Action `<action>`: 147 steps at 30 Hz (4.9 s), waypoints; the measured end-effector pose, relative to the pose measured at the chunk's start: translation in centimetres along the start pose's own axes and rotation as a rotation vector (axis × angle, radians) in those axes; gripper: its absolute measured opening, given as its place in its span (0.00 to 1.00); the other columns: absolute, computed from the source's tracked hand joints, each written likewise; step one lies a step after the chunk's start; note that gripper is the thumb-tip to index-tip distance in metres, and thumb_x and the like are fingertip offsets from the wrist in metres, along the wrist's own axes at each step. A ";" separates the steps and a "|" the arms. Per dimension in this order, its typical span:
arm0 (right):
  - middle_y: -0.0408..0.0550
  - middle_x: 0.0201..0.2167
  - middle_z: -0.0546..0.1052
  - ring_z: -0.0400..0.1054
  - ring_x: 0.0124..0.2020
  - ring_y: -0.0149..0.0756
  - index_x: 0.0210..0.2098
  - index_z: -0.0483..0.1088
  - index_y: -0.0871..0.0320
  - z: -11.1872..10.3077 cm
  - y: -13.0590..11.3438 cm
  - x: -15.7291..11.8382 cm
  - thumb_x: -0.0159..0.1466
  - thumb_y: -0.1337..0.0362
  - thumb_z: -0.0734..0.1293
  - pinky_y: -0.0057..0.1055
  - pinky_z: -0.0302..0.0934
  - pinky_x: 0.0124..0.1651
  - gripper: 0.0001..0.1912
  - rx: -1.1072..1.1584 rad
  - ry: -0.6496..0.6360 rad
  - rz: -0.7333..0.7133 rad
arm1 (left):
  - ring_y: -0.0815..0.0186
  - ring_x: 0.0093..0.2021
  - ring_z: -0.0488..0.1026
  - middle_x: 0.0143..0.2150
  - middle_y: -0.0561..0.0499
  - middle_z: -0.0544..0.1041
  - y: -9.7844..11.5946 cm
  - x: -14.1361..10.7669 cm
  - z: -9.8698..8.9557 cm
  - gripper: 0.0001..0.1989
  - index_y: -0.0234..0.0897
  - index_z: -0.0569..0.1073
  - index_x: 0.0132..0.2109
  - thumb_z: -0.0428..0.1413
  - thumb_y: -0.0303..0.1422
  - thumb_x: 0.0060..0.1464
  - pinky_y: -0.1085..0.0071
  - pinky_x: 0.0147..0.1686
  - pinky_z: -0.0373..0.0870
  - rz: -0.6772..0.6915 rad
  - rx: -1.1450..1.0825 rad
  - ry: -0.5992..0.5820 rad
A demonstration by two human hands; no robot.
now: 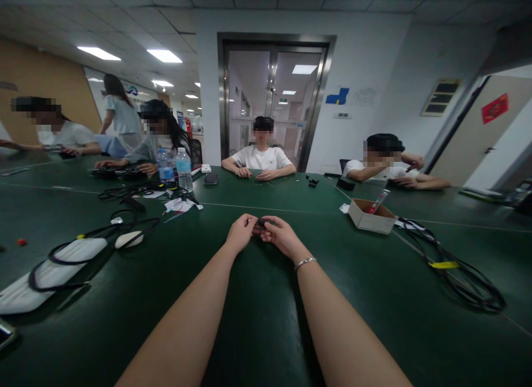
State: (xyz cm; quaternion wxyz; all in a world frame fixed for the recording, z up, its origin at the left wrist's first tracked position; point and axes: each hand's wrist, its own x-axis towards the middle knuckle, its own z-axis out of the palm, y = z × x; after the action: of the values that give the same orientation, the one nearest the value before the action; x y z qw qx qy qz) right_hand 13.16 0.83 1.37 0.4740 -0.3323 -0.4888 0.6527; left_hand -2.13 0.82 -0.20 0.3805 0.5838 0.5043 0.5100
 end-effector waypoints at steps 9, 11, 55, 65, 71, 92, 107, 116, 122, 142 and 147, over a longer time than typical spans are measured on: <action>0.44 0.22 0.72 0.69 0.19 0.31 0.43 0.62 0.60 -0.2 -0.4 0.0 0.62 0.71 0.66 0.25 0.66 0.23 0.11 0.006 0.109 -0.030 | 0.68 0.27 0.72 0.26 0.52 0.76 0.1 0.8 0.0 0.14 0.37 0.70 0.40 0.50 0.43 0.57 0.74 0.29 0.64 -0.102 0.260 0.046; 0.45 0.23 0.73 0.69 0.19 0.31 0.42 0.62 0.60 -0.2 -0.3 0.0 0.61 0.70 0.69 0.24 0.66 0.22 0.12 -0.010 0.112 -0.035 | 0.69 0.25 0.71 0.25 0.53 0.75 0.3 0.6 0.1 0.14 0.38 0.70 0.39 0.49 0.44 0.57 0.74 0.28 0.63 -0.069 0.290 0.062; 0.48 0.22 0.74 0.70 0.20 0.30 0.35 0.65 0.65 -0.7 0.5 0.8 0.62 0.75 0.68 0.22 0.68 0.24 0.06 -0.085 0.068 -0.034 | 0.69 0.26 0.69 0.25 0.51 0.73 1.2 0.1 -0.1 0.15 0.34 0.70 0.34 0.55 0.43 0.51 0.73 0.27 0.64 0.002 -0.026 0.003; 0.46 0.22 0.73 0.70 0.21 0.29 0.35 0.66 0.64 -0.8 0.6 0.7 0.57 0.74 0.73 0.21 0.68 0.24 0.11 -0.082 0.052 -0.060 | 0.67 0.24 0.69 0.24 0.51 0.73 1.0 0.0 -0.2 0.23 0.37 0.69 0.29 0.46 0.53 0.54 0.71 0.27 0.61 0.010 0.277 0.021; 0.46 0.23 0.74 0.71 0.21 0.29 0.36 0.66 0.64 -1.0 0.5 0.6 0.57 0.75 0.72 0.21 0.68 0.25 0.11 -0.067 0.018 -0.070 | 0.66 0.23 0.69 0.22 0.51 0.73 1.5 -0.3 -0.3 0.27 0.36 0.71 0.29 0.44 0.56 0.54 0.70 0.27 0.60 -0.015 0.300 0.018; 0.42 0.27 0.73 0.71 0.25 0.30 0.38 0.66 0.61 -1.0 0.2 0.2 0.49 0.73 0.76 0.23 0.69 0.28 0.20 -0.075 -0.031 -0.091 | 0.66 0.19 0.66 0.18 0.51 0.71 2.2 -0.5 -0.4 0.30 0.36 0.71 0.24 0.42 0.56 0.54 0.71 0.23 0.59 -0.115 0.314 0.071; 0.43 0.30 0.72 0.71 0.25 0.29 0.39 0.67 0.60 -0.8 -0.1 0.0 0.51 0.74 0.75 0.23 0.70 0.27 0.18 -0.049 -0.021 -0.082 | 0.65 0.20 0.67 0.18 0.50 0.71 2.0 -0.1 -0.1 0.30 0.36 0.71 0.24 0.40 0.55 0.55 0.69 0.26 0.60 -0.146 0.292 0.080; 0.44 0.30 0.73 0.71 0.25 0.30 0.39 0.66 0.61 -0.9 0.0 0.0 0.50 0.74 0.75 0.24 0.69 0.27 0.20 -0.025 -0.028 -0.090 | 0.66 0.20 0.67 0.18 0.50 0.71 2.0 0.0 0.0 0.30 0.36 0.70 0.23 0.40 0.55 0.55 0.69 0.25 0.60 -0.144 0.285 0.074; 0.44 0.27 0.73 0.71 0.24 0.29 0.38 0.67 0.62 -0.8 -0.2 0.0 0.52 0.73 0.75 0.23 0.69 0.27 0.18 -0.002 -0.015 -0.064 | 0.66 0.21 0.68 0.20 0.50 0.72 1.5 0.0 0.0 0.30 0.36 0.71 0.26 0.40 0.56 0.55 0.70 0.25 0.61 -0.088 0.272 0.022; 0.47 0.16 0.71 0.60 0.12 0.26 0.28 0.63 0.62 0.1 -0.9 0.0 0.64 0.63 0.68 0.19 0.55 0.13 0.12 -0.162 0.146 0.049 | 0.67 0.35 0.72 0.33 0.49 0.74 0.7 0.3 0.4 0.09 0.35 0.70 0.39 0.51 0.36 0.56 0.73 0.33 0.67 0.109 -0.004 -0.081; 0.42 0.11 0.66 0.50 0.08 0.23 0.26 0.60 0.59 0.3 -1.0 0.1 0.65 0.54 0.66 0.18 0.43 0.09 0.19 -0.230 0.194 0.078 | 0.66 0.35 0.73 0.35 0.48 0.75 1.6 -0.2 0.6 0.09 0.34 0.70 0.39 0.52 0.35 0.55 0.72 0.33 0.68 0.106 -0.031 -0.095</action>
State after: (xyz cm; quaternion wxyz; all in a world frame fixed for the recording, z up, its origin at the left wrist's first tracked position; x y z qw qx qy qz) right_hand 13.14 0.89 2.45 0.4521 -0.4643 -0.4990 0.5754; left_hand -1.25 0.35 1.19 0.3855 0.6273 0.4459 0.5090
